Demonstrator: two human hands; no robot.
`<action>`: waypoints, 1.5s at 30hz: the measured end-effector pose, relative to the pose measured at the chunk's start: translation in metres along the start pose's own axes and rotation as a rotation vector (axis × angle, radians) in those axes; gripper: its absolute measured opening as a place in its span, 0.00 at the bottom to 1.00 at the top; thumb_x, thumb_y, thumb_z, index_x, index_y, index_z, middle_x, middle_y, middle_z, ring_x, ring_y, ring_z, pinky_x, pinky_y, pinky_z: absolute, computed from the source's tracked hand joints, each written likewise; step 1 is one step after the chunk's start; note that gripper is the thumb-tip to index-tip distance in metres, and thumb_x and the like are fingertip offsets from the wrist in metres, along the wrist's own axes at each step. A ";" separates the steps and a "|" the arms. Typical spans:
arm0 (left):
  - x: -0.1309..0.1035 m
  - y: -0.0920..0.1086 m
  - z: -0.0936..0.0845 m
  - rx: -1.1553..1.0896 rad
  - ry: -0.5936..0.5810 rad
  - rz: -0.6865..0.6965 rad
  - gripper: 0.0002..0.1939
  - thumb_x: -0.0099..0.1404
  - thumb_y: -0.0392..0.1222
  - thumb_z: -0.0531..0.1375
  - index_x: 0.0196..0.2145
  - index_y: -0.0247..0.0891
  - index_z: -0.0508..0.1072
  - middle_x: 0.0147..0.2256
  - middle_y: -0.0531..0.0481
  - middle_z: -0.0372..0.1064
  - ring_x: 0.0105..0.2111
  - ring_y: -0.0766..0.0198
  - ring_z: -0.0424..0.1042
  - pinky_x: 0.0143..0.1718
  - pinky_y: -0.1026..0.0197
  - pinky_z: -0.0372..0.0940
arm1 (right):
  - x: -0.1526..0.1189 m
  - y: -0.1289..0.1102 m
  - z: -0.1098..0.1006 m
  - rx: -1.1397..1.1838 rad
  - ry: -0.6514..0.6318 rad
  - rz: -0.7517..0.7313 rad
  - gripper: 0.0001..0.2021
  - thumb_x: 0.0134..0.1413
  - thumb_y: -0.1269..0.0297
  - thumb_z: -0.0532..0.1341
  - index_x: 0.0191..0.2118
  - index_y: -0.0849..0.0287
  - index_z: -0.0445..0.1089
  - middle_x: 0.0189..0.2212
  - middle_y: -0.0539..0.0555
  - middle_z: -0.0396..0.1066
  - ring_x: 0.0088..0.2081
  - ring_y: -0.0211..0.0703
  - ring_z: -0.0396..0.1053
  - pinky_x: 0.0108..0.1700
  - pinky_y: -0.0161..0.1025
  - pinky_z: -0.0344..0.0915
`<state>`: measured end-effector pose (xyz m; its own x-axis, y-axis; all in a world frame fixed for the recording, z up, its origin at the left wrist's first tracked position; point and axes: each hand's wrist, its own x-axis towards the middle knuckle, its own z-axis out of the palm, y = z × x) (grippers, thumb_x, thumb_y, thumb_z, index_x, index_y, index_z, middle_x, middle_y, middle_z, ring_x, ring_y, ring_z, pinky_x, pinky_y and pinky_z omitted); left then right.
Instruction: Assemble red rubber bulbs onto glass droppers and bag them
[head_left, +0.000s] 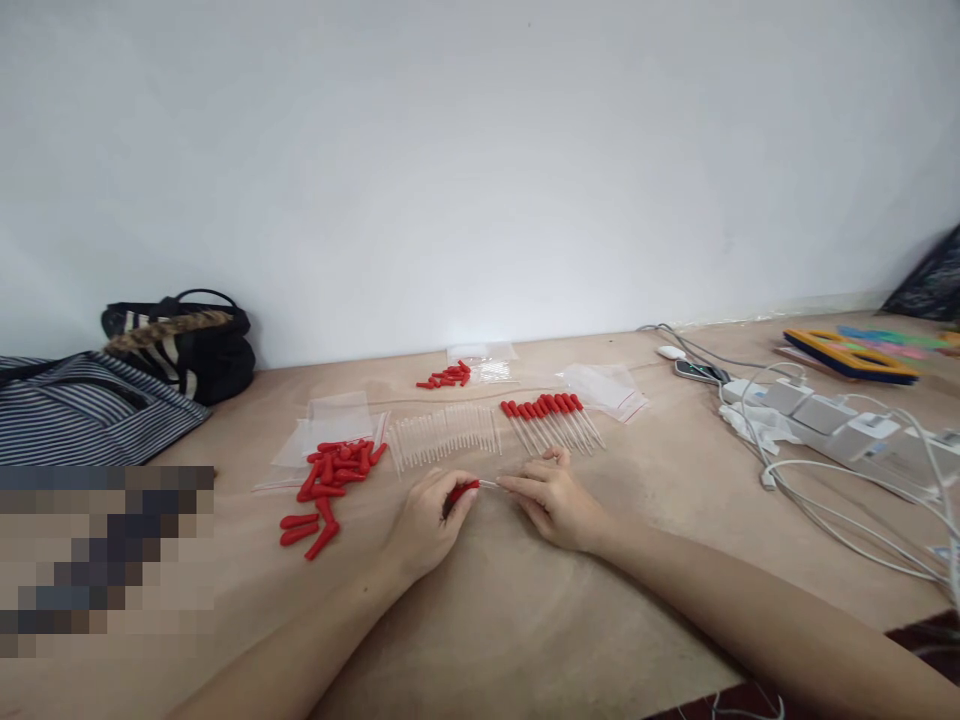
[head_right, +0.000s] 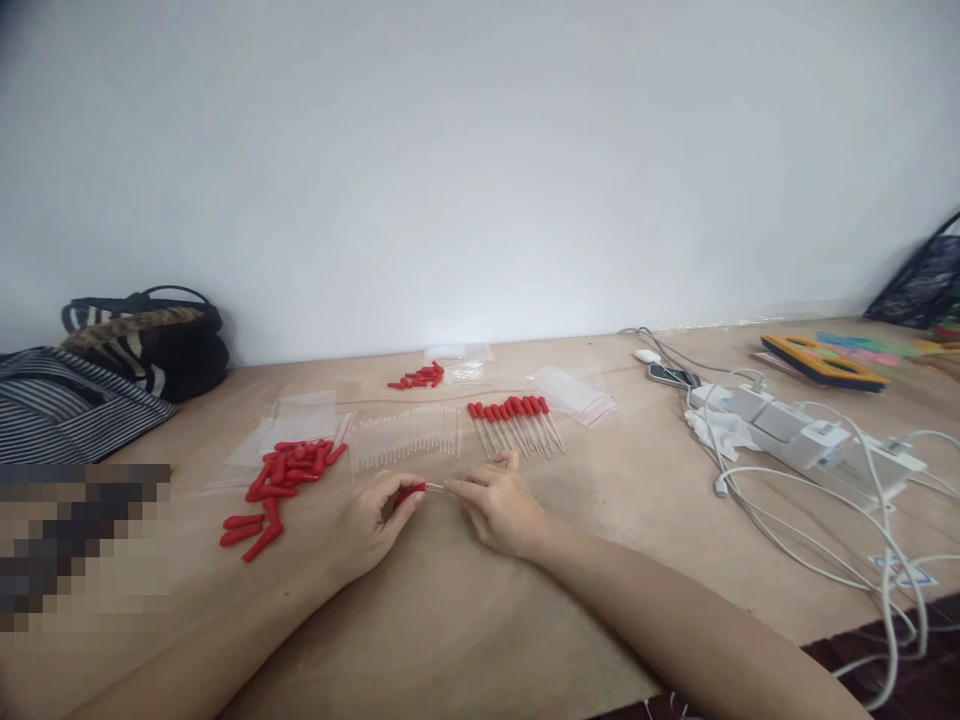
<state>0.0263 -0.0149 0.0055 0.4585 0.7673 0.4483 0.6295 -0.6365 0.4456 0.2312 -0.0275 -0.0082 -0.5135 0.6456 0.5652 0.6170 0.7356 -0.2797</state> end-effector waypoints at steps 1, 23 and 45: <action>0.000 0.000 0.000 -0.003 0.010 -0.004 0.07 0.62 0.39 0.52 0.33 0.38 0.69 0.27 0.52 0.68 0.28 0.64 0.66 0.31 0.62 0.62 | 0.000 -0.001 0.001 0.003 0.007 -0.004 0.14 0.54 0.74 0.50 0.44 0.58 0.66 0.32 0.53 0.71 0.34 0.38 0.66 0.43 0.43 0.43; -0.001 -0.002 0.002 0.034 -0.031 0.185 0.05 0.61 0.38 0.53 0.30 0.37 0.68 0.25 0.51 0.68 0.28 0.63 0.66 0.35 0.57 0.59 | 0.004 0.002 0.002 -0.174 0.058 -0.157 0.17 0.45 0.77 0.51 0.39 0.55 0.70 0.25 0.49 0.69 0.29 0.36 0.60 0.42 0.45 0.42; -0.001 0.000 -0.002 0.044 -0.005 0.227 0.05 0.61 0.40 0.54 0.31 0.39 0.69 0.26 0.53 0.71 0.28 0.64 0.68 0.41 0.55 0.56 | 0.006 0.002 -0.006 -0.162 0.036 -0.055 0.08 0.54 0.66 0.53 0.31 0.57 0.70 0.23 0.49 0.68 0.31 0.37 0.59 0.45 0.45 0.41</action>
<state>0.0251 -0.0159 0.0067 0.5942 0.6055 0.5294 0.5367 -0.7888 0.2997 0.2332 -0.0233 -0.0010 -0.5292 0.5953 0.6046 0.6780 0.7251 -0.1205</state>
